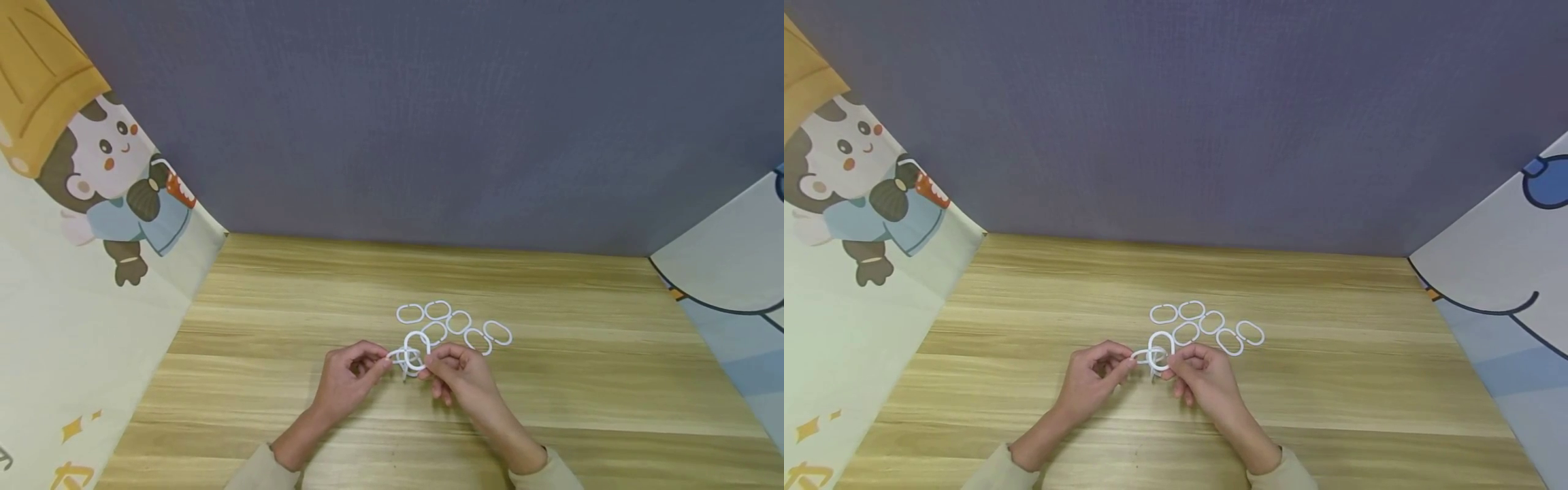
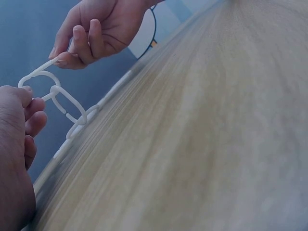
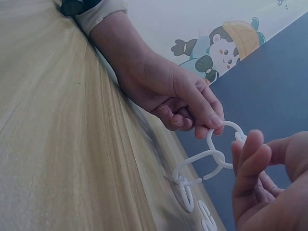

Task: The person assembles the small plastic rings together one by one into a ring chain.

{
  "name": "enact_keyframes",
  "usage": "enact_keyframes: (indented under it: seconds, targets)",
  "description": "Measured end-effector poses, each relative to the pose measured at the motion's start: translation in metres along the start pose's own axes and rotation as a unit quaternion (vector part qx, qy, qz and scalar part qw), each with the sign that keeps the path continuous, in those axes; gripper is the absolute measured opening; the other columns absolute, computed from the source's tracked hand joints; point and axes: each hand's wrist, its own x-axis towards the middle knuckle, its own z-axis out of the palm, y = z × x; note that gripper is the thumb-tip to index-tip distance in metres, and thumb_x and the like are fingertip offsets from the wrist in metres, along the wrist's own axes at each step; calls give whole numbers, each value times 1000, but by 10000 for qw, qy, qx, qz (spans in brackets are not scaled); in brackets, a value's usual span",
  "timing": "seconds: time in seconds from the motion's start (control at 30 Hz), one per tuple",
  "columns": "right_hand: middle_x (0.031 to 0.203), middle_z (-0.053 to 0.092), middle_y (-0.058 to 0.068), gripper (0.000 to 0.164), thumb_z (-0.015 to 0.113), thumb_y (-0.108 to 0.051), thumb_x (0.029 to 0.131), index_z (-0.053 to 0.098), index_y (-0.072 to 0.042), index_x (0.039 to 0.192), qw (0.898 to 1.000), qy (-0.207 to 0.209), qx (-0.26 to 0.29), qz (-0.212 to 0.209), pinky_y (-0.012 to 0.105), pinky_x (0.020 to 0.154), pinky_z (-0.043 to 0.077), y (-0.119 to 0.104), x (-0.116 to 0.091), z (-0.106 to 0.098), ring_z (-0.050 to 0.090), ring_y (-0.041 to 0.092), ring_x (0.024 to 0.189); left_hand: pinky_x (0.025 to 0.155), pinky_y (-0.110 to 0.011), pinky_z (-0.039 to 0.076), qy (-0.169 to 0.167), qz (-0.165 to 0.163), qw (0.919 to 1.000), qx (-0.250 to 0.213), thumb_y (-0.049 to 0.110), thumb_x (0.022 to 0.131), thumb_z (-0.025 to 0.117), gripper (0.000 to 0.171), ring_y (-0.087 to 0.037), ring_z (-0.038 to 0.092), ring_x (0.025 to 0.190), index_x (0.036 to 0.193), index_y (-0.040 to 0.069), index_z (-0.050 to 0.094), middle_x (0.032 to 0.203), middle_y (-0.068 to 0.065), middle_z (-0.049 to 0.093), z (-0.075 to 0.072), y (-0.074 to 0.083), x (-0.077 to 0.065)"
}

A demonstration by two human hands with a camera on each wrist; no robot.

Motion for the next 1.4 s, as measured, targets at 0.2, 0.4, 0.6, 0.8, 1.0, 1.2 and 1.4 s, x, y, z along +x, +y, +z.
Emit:
enact_keyframes:
  seconds: [0.2, 0.4, 0.6, 0.8, 1.0, 1.2, 1.4]
  targets:
    - [84, 79, 7, 18, 73, -5, 104, 65, 12, 107, 10000, -19, 8, 13, 17, 48, 45, 0, 0, 0, 60, 8, 57, 51, -19, 52, 9, 107, 9999, 52, -4, 92, 85, 9, -3, 62, 63, 99, -1, 80, 78, -9, 77, 0, 2, 1]
    - [84, 78, 1, 17, 69, -8, 106, 65, 9, 106, 9994, -328, 103, 15, 16, 49, 44, 4, 1, -4, 59, 5, 57, 50, -19, 51, 46, 127, 9999, 54, -7, 91, 86, 12, -4, 61, 60, 99, -1, 80, 76, -11, 76, 0, 3, 1]
    - [83, 76, -1, 12, 67, -8, 106, 67, 4, 105, 9973, -617, 260, 294, 14, 48, 43, 6, 3, -6, 56, 2, 57, 50, -19, 51, 49, 37, 10000, 42, -6, 92, 85, 11, -5, 61, 59, 99, 1, 81, 75, -12, 75, 0, 1, 0]
    - [83, 75, -1, 15, 67, -7, 106, 66, 8, 106, 9972, -610, 259, 340, 14, 49, 44, 8, 3, -6, 57, 2, 58, 50, -20, 52, 45, 3, 10000, 52, -5, 92, 85, 8, -9, 62, 57, 98, -2, 80, 75, -12, 76, 0, -1, 0]
    - [86, 77, 4, 12, 65, -5, 105, 64, 7, 104, 9982, -530, 160, 212, 17, 52, 49, 9, 1, -8, 64, 6, 63, 50, -20, 52, 94, -134, 9999, 51, -7, 92, 84, 9, -5, 62, 59, 99, -3, 79, 76, -12, 76, 1, 0, 0]
    - [88, 78, 9, 9, 66, -1, 103, 63, 8, 104, 9982, -508, 105, 300, 17, 53, 50, 10, -1, -11, 67, 8, 64, 50, -20, 53, 108, -196, 9997, -7, -9, 92, 83, 10, -10, 64, 58, 100, -5, 78, 76, -15, 76, 1, 0, 0]
    - [83, 74, 7, 18, 67, -3, 103, 63, 15, 109, 9983, -475, -51, 338, 18, 53, 51, 11, -2, -14, 64, 8, 63, 52, -21, 55, 121, -226, 9997, -57, -9, 92, 83, 10, -19, 66, 57, 100, -5, 78, 78, -17, 76, 1, 1, 0]
